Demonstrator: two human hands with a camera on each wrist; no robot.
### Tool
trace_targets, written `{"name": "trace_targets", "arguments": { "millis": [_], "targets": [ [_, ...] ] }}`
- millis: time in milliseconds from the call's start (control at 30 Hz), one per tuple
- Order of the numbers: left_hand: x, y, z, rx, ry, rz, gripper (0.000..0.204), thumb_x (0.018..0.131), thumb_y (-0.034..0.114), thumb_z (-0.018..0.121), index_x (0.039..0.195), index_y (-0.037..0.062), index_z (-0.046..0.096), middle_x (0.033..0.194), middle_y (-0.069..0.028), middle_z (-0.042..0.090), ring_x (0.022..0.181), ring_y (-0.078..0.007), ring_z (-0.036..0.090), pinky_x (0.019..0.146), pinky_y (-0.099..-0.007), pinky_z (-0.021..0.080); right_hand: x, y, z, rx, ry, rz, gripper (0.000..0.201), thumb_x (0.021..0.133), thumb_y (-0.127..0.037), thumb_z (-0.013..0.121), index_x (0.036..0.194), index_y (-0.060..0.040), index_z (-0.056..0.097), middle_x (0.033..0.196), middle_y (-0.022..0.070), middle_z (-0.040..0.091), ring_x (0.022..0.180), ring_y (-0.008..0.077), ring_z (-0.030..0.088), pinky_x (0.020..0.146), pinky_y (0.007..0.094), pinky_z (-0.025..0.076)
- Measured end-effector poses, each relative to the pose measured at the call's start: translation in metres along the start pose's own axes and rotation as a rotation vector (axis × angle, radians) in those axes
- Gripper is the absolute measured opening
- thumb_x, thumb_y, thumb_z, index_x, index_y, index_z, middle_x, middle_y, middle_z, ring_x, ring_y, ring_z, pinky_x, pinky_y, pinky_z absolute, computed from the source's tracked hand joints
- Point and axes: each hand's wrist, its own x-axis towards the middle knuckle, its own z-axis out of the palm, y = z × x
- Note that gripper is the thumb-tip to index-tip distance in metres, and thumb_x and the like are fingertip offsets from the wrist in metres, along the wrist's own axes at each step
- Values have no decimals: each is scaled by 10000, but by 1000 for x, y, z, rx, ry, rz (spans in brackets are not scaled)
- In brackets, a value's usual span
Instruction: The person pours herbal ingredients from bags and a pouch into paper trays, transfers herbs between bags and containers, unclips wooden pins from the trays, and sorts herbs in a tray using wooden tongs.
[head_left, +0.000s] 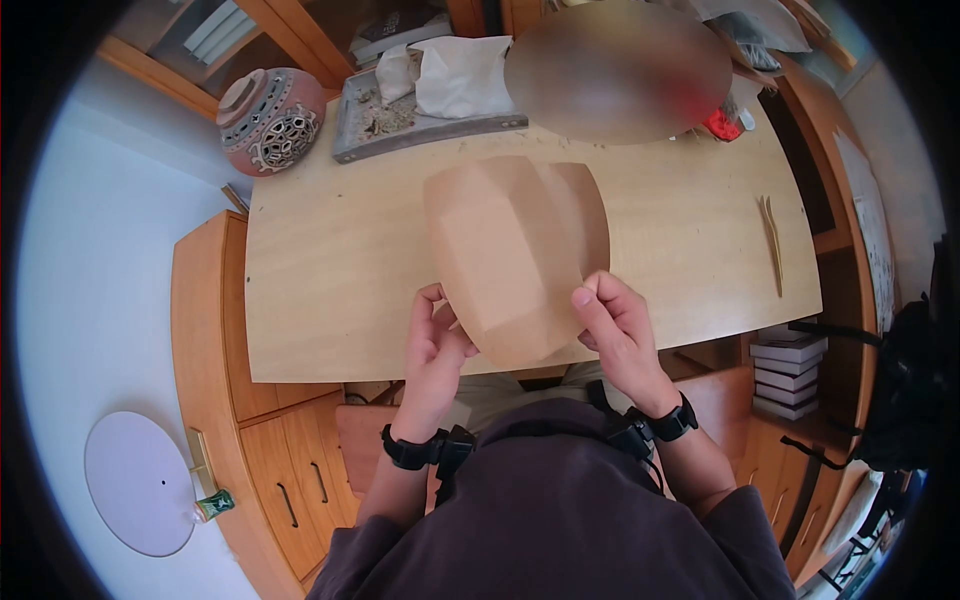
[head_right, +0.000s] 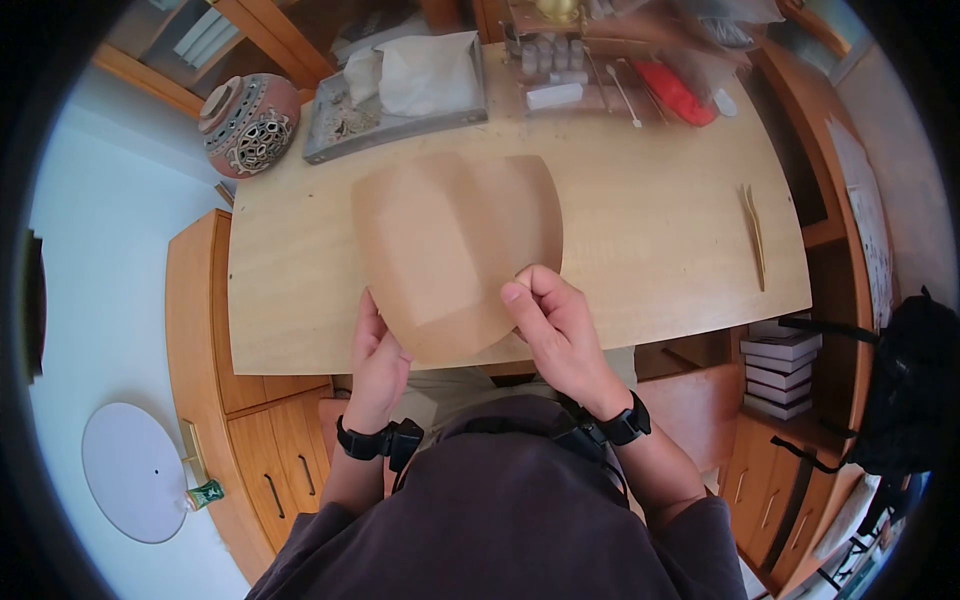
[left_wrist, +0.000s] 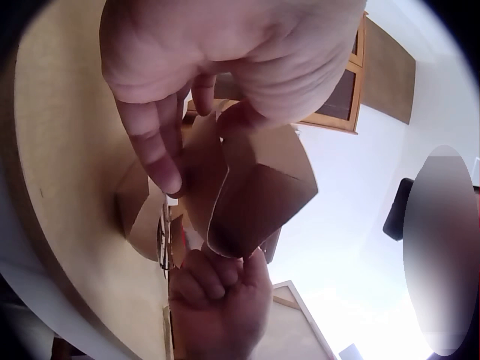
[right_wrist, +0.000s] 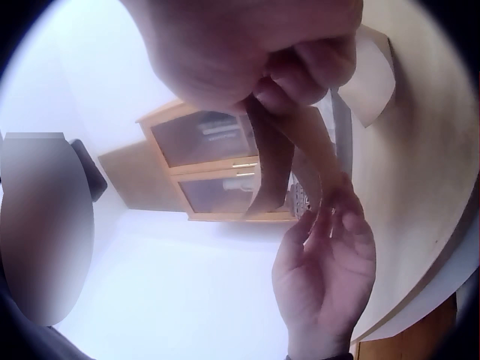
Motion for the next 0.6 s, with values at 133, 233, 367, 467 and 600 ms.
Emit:
{"name": "trace_targets", "arguments": {
  "millis": [133,233,367,467,600],
  "targets": [
    [5,-4,-1,282,47,87,374,945,-79,483,1275,85,417,1247,-109,611,1049,-128,624,854,-266,509,-2,-4,0,148,-82,62,251,1071,-195,543,851,-88,492,715,-90,390,618,13,317,539,204,277],
    [11,-3,-18,331,65,51,370,931,-93,502,1247,84,426,1221,-89,602,996,-111,608,801,-232,480,-5,-14,-8,87,6,-6,236,1070,-194,542,852,-109,510,705,-93,401,605,5,321,524,204,272],
    [16,8,-31,463,149,78,325,935,-75,532,1207,74,433,1147,-65,580,892,-68,560,714,-216,445,1,-22,-49,15,257,-158,234,1070,-191,534,847,-122,525,691,-92,426,574,-1,333,497,199,257],
    [20,13,-41,536,229,131,311,945,-58,539,1209,65,432,1124,-70,578,839,-57,547,683,-206,439,3,-15,-91,-88,366,-197,242,1071,-201,532,843,-120,527,677,-88,436,552,-7,333,472,190,235],
    [31,6,-66,657,223,213,308,956,-41,543,1222,61,427,1136,-85,577,812,-64,561,666,-198,435,-1,-1,-122,-224,478,-76,255,1071,-218,535,838,-115,528,655,-81,435,535,-17,333,443,178,205]
  ]
}}
